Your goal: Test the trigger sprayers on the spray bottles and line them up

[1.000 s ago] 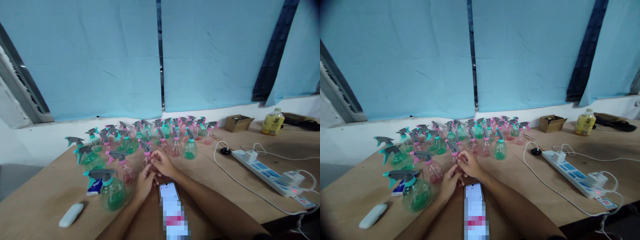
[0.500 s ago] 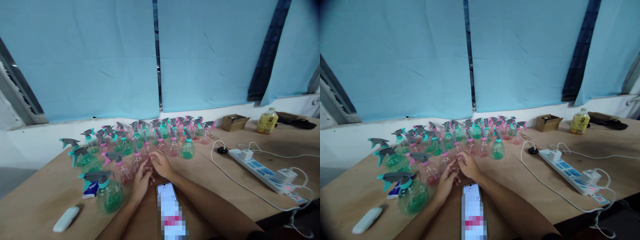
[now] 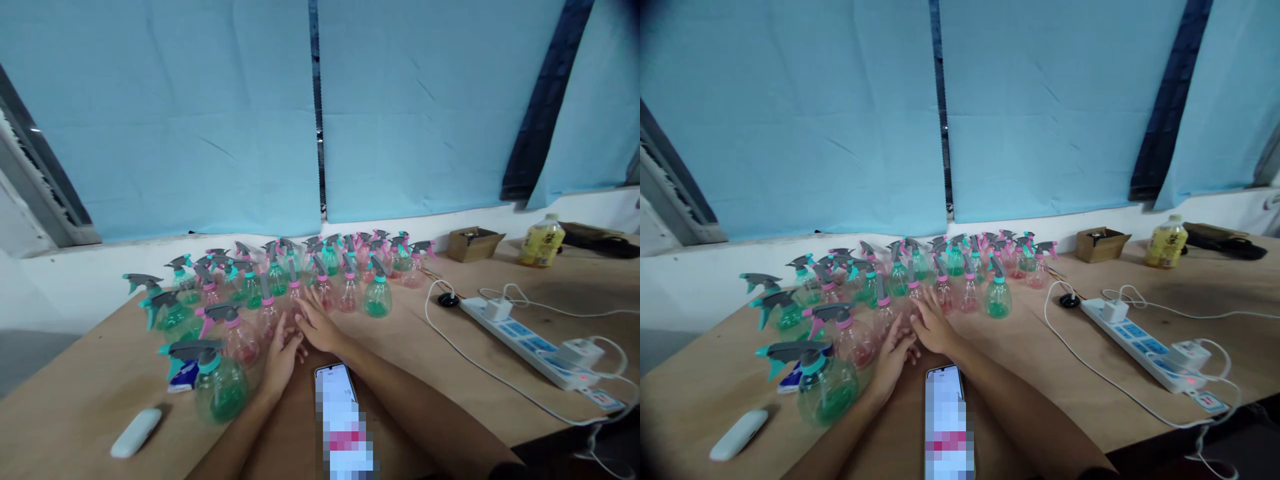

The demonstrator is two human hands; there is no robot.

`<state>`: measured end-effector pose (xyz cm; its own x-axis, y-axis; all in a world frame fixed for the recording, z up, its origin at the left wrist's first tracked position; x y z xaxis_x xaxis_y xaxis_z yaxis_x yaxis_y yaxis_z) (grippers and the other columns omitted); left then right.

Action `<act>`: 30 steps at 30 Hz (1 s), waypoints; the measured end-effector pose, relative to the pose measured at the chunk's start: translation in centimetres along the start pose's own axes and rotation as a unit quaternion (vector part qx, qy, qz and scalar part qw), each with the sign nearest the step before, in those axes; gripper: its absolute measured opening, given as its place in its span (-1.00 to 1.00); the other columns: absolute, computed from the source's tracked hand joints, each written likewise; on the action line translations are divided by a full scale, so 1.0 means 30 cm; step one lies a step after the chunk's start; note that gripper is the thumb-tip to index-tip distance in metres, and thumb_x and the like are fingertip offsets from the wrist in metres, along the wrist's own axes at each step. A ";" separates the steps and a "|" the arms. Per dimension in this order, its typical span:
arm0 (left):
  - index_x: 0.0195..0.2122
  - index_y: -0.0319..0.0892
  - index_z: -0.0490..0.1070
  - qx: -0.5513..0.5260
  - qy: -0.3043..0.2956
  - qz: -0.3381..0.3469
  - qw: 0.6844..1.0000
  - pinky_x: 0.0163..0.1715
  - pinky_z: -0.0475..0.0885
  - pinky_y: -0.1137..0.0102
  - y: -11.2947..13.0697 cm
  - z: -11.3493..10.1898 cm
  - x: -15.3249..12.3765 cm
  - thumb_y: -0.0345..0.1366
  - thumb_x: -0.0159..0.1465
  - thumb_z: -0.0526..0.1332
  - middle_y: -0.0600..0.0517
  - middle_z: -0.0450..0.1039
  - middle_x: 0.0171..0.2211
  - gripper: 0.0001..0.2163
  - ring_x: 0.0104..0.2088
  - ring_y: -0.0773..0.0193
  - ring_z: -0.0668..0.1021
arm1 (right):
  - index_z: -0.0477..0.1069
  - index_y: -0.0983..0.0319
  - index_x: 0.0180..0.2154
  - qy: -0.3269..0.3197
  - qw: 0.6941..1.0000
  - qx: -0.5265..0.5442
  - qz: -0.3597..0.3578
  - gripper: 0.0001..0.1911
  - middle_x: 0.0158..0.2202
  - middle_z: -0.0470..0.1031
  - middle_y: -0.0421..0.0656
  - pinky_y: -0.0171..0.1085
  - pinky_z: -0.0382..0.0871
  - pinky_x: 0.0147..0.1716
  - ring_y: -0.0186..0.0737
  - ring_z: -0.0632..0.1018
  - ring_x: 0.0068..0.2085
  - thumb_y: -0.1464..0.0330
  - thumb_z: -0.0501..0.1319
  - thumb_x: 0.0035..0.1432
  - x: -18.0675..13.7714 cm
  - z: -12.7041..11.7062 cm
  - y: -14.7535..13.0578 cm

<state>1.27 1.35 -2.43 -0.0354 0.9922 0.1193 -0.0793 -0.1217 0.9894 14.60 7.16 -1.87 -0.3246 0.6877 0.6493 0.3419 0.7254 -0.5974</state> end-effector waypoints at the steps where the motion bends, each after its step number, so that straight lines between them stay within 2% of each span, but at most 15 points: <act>1: 0.40 -0.02 -0.16 0.000 -0.003 0.000 1.000 -0.63 0.33 0.51 -0.003 -0.002 0.006 -0.16 0.17 0.28 0.02 0.48 -0.21 -0.15 -0.58 0.42 0.50 | 0.12 0.12 0.30 0.003 1.000 0.006 0.004 -0.49 0.41 -0.09 -0.08 0.13 -0.19 0.33 -0.07 -0.25 0.43 0.23 0.02 0.35 0.000 0.000 0.001; 4: 0.41 -0.03 -0.21 0.004 -0.009 0.001 1.000 -0.62 0.34 0.52 -0.009 -0.005 0.021 -0.19 0.18 0.26 0.02 0.50 -0.23 -0.15 -0.59 0.43 0.51 | 0.09 0.13 0.29 0.013 0.999 0.030 0.020 -0.47 0.39 -0.02 -0.05 0.10 -0.18 0.34 -0.07 -0.17 0.43 0.23 0.03 0.34 0.003 -0.004 0.002; 9: 0.42 -0.06 -0.28 0.003 -0.006 -0.017 1.000 -0.63 0.33 0.51 -0.012 -0.003 0.035 -0.27 0.19 0.26 0.02 0.53 -0.25 -0.12 -0.58 0.40 0.53 | -0.05 0.13 0.32 0.062 0.991 0.096 0.074 -0.40 0.32 0.10 -0.03 0.00 -0.01 0.31 -0.12 0.13 0.34 0.28 0.05 0.31 0.020 0.003 0.021; 12: 0.42 -0.09 -0.24 0.013 -0.014 -0.023 1.000 -0.64 0.31 0.51 -0.014 0.001 0.037 -0.31 0.20 0.24 0.03 0.53 -0.29 -0.15 -0.58 0.40 0.52 | -0.01 0.13 0.30 0.074 0.985 0.117 0.102 -0.41 0.31 0.13 -0.03 0.01 0.00 0.30 -0.10 0.14 0.33 0.29 0.08 0.29 0.027 0.015 0.035; 16: 0.41 -0.12 -0.16 0.032 -0.033 -0.021 0.999 -0.66 0.29 0.54 -0.014 0.008 0.036 -0.36 0.20 0.21 0.04 0.52 -0.30 -0.21 -0.56 0.42 0.50 | 0.02 0.14 0.27 0.085 0.984 0.120 0.101 -0.41 0.28 0.17 -0.02 0.00 0.04 0.28 -0.10 0.19 0.30 0.32 0.12 0.25 0.026 0.015 0.029; 19: 0.41 -0.11 -0.20 0.041 -0.029 -0.020 0.999 -0.66 0.29 0.55 -0.008 0.011 0.035 -0.39 0.19 0.20 0.06 0.51 -0.32 -0.19 -0.56 0.42 0.50 | 0.01 0.12 0.28 0.088 0.986 0.105 0.094 -0.38 0.29 0.14 -0.03 0.00 0.05 0.28 -0.10 0.19 0.30 0.33 0.12 0.24 0.023 0.008 0.015; 25: 0.42 -0.09 -0.27 0.046 -0.024 -0.034 0.998 -0.64 0.31 0.54 0.008 0.012 0.035 -0.36 0.21 0.20 0.09 0.50 -0.38 -0.16 -0.56 0.40 0.50 | 0.00 0.11 0.30 0.052 0.987 0.103 0.112 -0.33 0.30 0.15 -0.04 0.03 0.03 0.28 -0.04 0.18 0.31 0.33 0.16 0.20 0.021 0.016 0.029; 30: 0.42 -0.08 -0.24 0.050 -0.040 -0.022 0.998 -0.66 0.29 0.56 -0.007 0.009 0.046 -0.37 0.18 0.20 0.10 0.48 -0.37 -0.17 -0.58 0.42 0.48 | 0.05 0.12 0.27 0.071 0.985 0.114 0.113 -0.35 0.28 0.16 -0.04 0.01 0.04 0.28 -0.07 0.19 0.30 0.35 0.17 0.18 0.022 0.017 0.040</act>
<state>1.50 2.75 -2.45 0.0452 0.9960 0.0775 0.0214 -0.0785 0.9967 14.35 8.49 -2.40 -0.1304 0.8327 0.5381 0.1797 0.5536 -0.8132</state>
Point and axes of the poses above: each hand's wrist, its own x-axis towards the middle knuckle, its own z-axis out of the palm, y = z × x, the point moved 1 cm from there along x, towards the middle knuckle
